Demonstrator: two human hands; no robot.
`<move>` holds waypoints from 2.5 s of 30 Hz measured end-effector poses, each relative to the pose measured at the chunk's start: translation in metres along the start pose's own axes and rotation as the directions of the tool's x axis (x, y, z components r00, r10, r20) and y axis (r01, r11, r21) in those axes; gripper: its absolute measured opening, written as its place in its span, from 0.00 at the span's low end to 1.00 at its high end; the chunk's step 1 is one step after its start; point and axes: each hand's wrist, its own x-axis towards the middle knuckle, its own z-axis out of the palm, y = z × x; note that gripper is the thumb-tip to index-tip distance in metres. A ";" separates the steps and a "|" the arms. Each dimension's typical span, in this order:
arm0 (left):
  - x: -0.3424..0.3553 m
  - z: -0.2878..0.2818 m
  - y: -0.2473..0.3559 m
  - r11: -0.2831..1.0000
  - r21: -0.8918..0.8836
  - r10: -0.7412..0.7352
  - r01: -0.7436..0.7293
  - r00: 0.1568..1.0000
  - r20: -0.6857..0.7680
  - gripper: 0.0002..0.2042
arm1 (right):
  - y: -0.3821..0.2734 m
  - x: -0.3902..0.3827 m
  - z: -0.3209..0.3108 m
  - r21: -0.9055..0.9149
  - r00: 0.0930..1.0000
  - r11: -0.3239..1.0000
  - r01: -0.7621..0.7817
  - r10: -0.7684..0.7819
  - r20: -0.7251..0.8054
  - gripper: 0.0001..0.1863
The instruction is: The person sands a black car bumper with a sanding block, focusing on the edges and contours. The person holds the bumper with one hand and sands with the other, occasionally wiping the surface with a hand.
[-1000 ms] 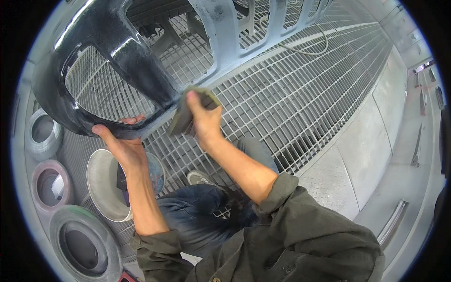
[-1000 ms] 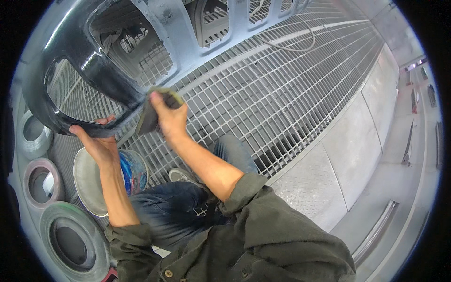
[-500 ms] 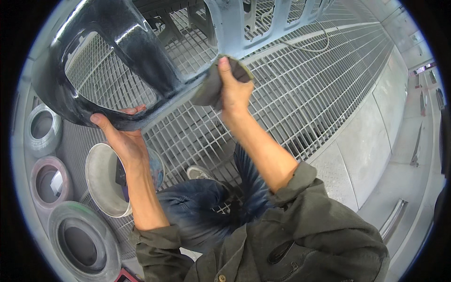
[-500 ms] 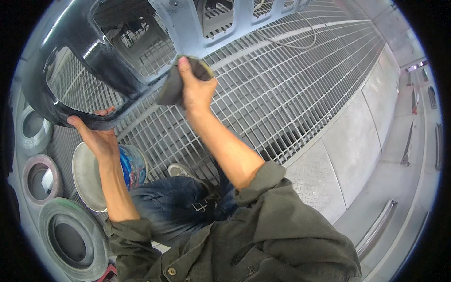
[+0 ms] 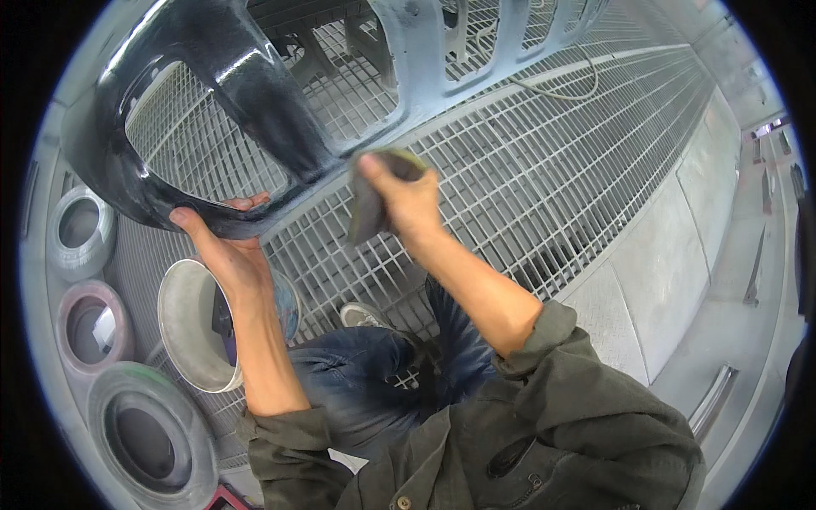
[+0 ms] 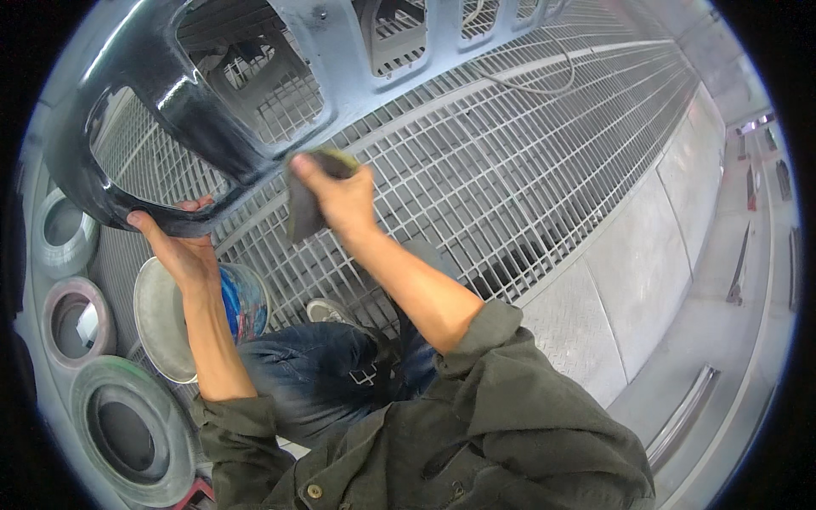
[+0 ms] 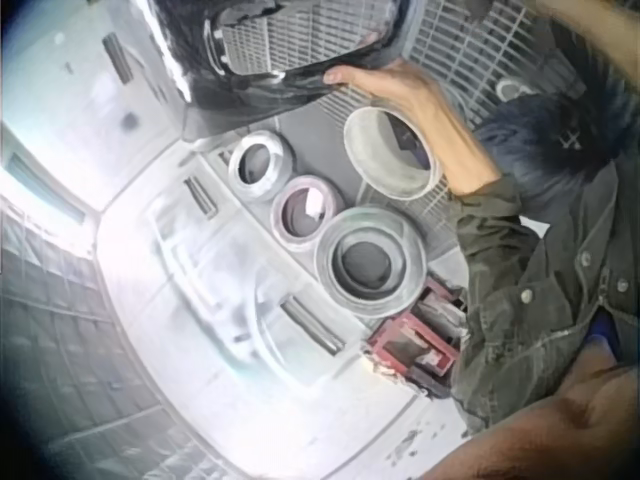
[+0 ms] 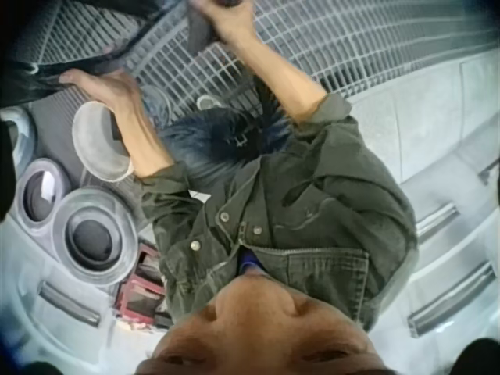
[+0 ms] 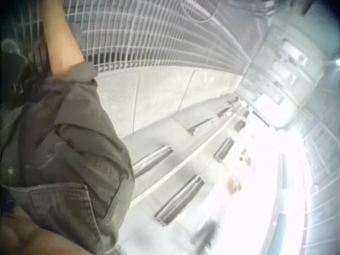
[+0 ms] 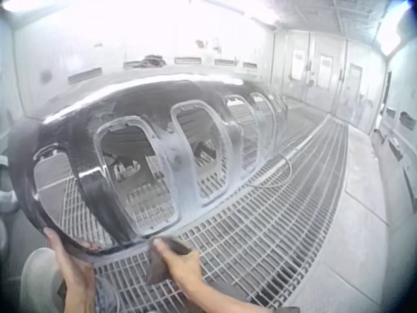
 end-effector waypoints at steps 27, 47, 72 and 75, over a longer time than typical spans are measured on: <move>-0.008 0.003 -0.001 0.998 0.012 -0.066 0.066 0.997 -0.042 0.36 | -0.032 -0.006 0.013 -0.114 0.939 0.932 0.344 -0.339 0.064 0.14; -0.008 0.000 0.000 0.995 0.014 -0.102 0.103 0.995 -0.014 0.34 | -0.006 0.014 0.013 0.033 0.927 0.969 0.243 -0.222 -0.304 0.16; -0.010 0.004 -0.005 0.994 0.052 -0.092 0.093 0.995 -0.025 0.39 | -0.221 0.105 0.068 -0.694 0.463 -0.006 0.720 -0.741 0.487 0.21; -0.011 0.006 -0.005 0.993 0.055 -0.103 0.106 0.993 -0.060 0.40 | -0.230 0.101 0.076 -0.719 0.560 0.063 0.692 -0.676 0.479 0.22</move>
